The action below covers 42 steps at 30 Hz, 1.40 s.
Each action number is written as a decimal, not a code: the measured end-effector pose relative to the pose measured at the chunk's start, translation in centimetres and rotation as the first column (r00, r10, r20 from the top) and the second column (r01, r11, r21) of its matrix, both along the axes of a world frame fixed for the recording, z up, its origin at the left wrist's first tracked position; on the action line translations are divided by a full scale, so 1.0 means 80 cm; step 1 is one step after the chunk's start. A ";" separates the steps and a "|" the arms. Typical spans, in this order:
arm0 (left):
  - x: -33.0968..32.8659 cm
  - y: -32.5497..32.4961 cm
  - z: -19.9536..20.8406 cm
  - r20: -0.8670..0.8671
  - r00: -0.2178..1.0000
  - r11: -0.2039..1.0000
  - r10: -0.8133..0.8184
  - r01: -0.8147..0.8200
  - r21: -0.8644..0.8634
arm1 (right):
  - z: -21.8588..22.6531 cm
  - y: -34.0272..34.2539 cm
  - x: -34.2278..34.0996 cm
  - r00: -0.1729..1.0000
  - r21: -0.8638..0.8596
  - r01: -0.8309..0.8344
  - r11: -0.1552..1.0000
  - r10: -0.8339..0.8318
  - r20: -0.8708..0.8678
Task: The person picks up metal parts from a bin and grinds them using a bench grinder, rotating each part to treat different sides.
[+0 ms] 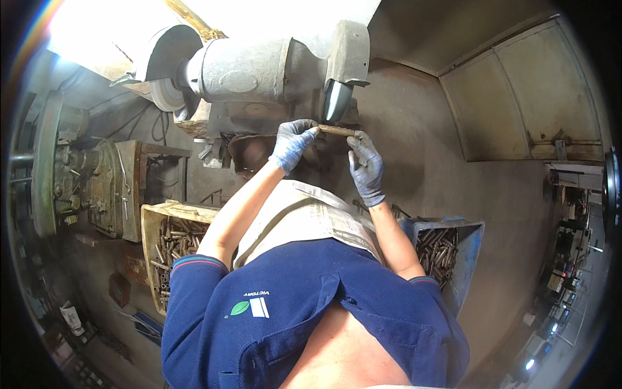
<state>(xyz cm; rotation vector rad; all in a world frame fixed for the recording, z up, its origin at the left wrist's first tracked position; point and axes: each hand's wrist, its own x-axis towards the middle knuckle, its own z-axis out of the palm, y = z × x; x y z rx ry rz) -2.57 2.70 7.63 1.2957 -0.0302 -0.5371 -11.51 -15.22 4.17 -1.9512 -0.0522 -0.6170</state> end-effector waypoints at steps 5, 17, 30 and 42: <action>0.002 -0.019 -0.043 0.081 0.989 0.991 0.122 -0.127 0.052 | -0.025 -0.005 0.018 0.997 0.171 0.052 0.984 -0.042 -0.063; 0.013 -0.052 -0.079 -0.157 0.957 0.959 0.245 -0.263 -0.106 | -0.057 -0.019 0.029 0.972 0.301 0.097 0.949 -0.025 -0.234; 0.033 -0.009 -0.085 -0.146 0.947 0.956 0.285 -0.293 -0.035 | -0.070 0.030 0.059 0.972 0.464 0.124 0.877 -0.012 -0.236; 0.033 -0.049 -0.097 -0.130 0.948 0.954 0.292 -0.280 0.106 | -0.063 -0.017 0.051 0.908 0.419 0.176 0.891 0.018 -0.419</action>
